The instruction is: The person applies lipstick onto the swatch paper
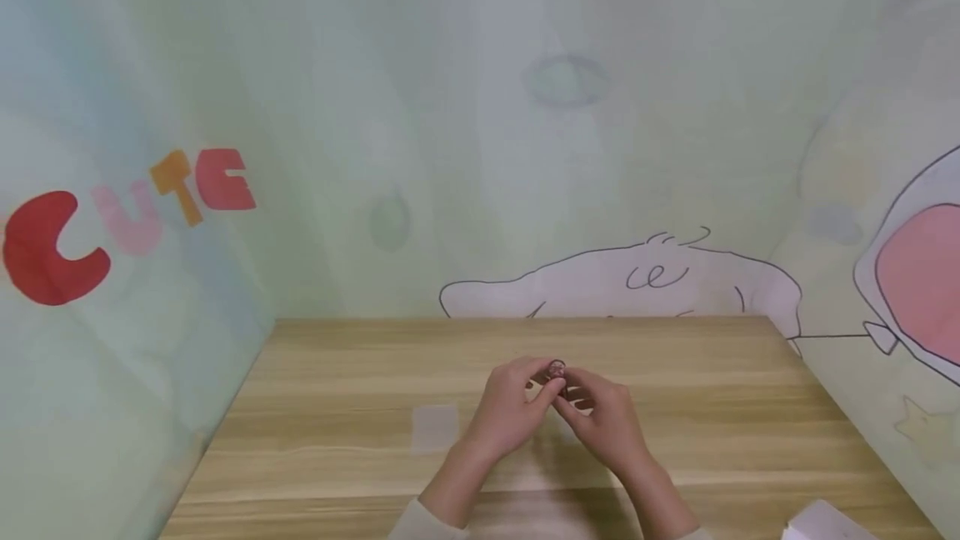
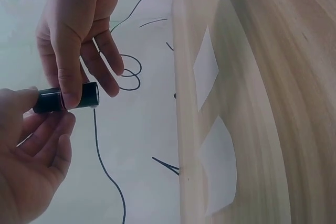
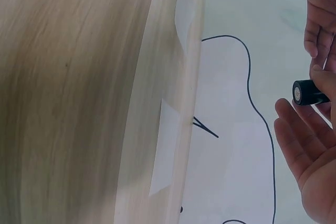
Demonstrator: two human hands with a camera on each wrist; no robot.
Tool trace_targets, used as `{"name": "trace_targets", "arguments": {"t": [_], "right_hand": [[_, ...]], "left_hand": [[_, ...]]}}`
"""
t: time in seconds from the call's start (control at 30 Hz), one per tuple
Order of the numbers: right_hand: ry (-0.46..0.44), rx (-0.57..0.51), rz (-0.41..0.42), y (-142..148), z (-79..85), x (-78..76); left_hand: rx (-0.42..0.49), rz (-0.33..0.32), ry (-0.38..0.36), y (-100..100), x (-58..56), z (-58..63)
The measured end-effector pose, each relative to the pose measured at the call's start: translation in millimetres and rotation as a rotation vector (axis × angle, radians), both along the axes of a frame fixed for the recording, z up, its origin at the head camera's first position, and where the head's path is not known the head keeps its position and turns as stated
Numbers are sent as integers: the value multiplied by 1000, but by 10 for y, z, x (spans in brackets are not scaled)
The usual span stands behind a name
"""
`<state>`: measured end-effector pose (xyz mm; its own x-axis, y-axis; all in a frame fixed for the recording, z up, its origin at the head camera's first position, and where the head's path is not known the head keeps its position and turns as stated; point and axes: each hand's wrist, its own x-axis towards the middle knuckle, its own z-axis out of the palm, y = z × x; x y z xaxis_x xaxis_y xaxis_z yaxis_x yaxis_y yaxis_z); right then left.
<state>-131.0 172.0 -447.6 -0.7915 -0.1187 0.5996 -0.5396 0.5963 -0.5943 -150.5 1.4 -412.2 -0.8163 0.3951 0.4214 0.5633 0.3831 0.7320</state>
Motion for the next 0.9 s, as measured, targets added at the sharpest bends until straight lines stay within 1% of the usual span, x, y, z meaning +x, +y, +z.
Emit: {"name": "trace_targets", "arguments": {"t": [0.27, 0.4, 0.5, 0.6, 0.73, 0.9], "right_hand": [[30, -4, 12, -57, -1, -9], [57, 7, 21, -90, 37, -20], [57, 7, 32, -120, 63, -8], [76, 4, 54, -147, 94, -20], [122, 7, 73, -171, 120, -44], [124, 23, 81, -191, 135, -31]], "left_hand": [[28, 36, 0, -104, 18, 11], [49, 56, -20, -169, 19, 24], [64, 78, -47, -220, 27, 16], [76, 91, -59, -279, 23, 21], [98, 88, -83, -363, 11, 6], [119, 71, -143, -459, 36, -35]]}}
